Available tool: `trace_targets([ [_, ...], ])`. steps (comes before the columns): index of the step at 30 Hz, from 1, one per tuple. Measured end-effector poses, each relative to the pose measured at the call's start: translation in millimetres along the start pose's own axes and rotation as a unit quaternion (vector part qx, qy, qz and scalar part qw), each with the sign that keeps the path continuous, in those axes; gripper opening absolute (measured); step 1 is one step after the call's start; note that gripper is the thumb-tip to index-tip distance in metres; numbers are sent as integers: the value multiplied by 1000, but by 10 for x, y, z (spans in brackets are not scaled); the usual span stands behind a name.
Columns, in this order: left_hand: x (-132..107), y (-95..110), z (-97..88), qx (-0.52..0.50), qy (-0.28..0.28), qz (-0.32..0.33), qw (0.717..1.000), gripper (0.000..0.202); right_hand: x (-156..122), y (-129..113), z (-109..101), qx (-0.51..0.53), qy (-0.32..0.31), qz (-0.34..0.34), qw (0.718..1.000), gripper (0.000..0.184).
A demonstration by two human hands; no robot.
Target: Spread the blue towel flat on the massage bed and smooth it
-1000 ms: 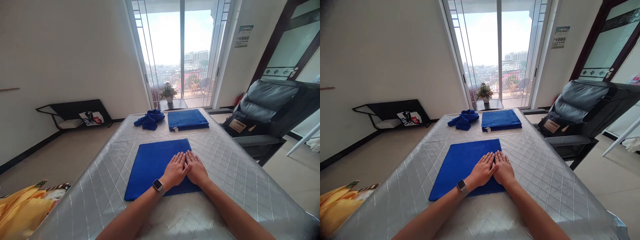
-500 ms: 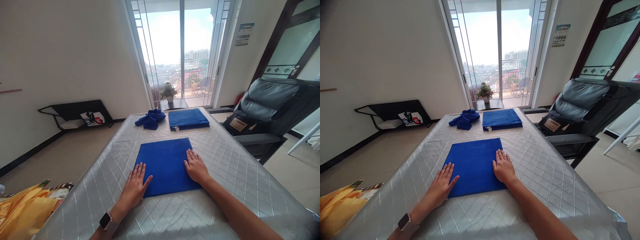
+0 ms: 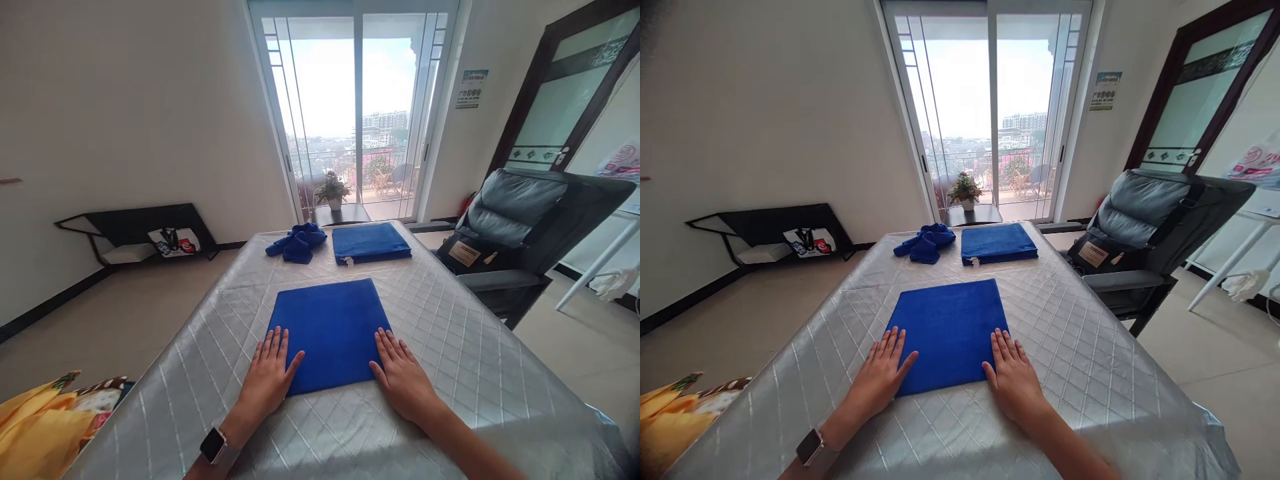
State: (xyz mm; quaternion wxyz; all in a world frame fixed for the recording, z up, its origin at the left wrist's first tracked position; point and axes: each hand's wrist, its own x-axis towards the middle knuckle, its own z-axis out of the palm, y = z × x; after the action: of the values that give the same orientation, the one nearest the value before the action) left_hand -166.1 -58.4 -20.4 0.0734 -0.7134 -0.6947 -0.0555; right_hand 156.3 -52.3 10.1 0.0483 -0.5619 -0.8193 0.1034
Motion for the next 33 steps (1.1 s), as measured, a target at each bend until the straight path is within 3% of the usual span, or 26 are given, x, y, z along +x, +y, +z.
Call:
trace_targets([
  [3, 39, 289, -73, -26, 27, 62, 997, 78, 4, -4, 7, 12, -1, 3, 1000, 69],
  [8, 139, 1129, -178, -90, 20, 256, 962, 67, 8, 12, 0, 13, 4, -1, 1000, 66],
  [10, 174, 1365, -197, -104, 13, 291, 951, 68, -1, 21, -6, 5, -2, -8, 1000, 64],
  [12, 187, 1448, -202, -108, 7, 300, 948, 69, -11, 23, -19, 1, -8, -13, 1000, 63],
  [14, 166, 1369, -196, -103, -3, 287, 952, 69, -19, 17, -38, 2, -14, -8, 1000, 64],
  [16, 102, 1153, -181, -90, -19, 260, 961, 70, -24, 9, -59, 5, -21, 1, 1000, 65],
  [20, -157, 500, -106, -54, -48, 150, 986, 70, -23, 4, -72, 20, -23, 6, 1000, 66],
  [24, -470, -30, 22, -26, -31, 43, 998, 73, -9, 21, -46, 31, -18, 2, 999, 67],
  [27, -605, -157, 107, -25, -9, 33, 999, 73, 3, 30, -34, 23, -21, 4, 1000, 66],
  [33, -618, -97, 170, -38, 32, 36, 998, 76, 5, 41, -33, 0, -25, 1, 1000, 68],
])
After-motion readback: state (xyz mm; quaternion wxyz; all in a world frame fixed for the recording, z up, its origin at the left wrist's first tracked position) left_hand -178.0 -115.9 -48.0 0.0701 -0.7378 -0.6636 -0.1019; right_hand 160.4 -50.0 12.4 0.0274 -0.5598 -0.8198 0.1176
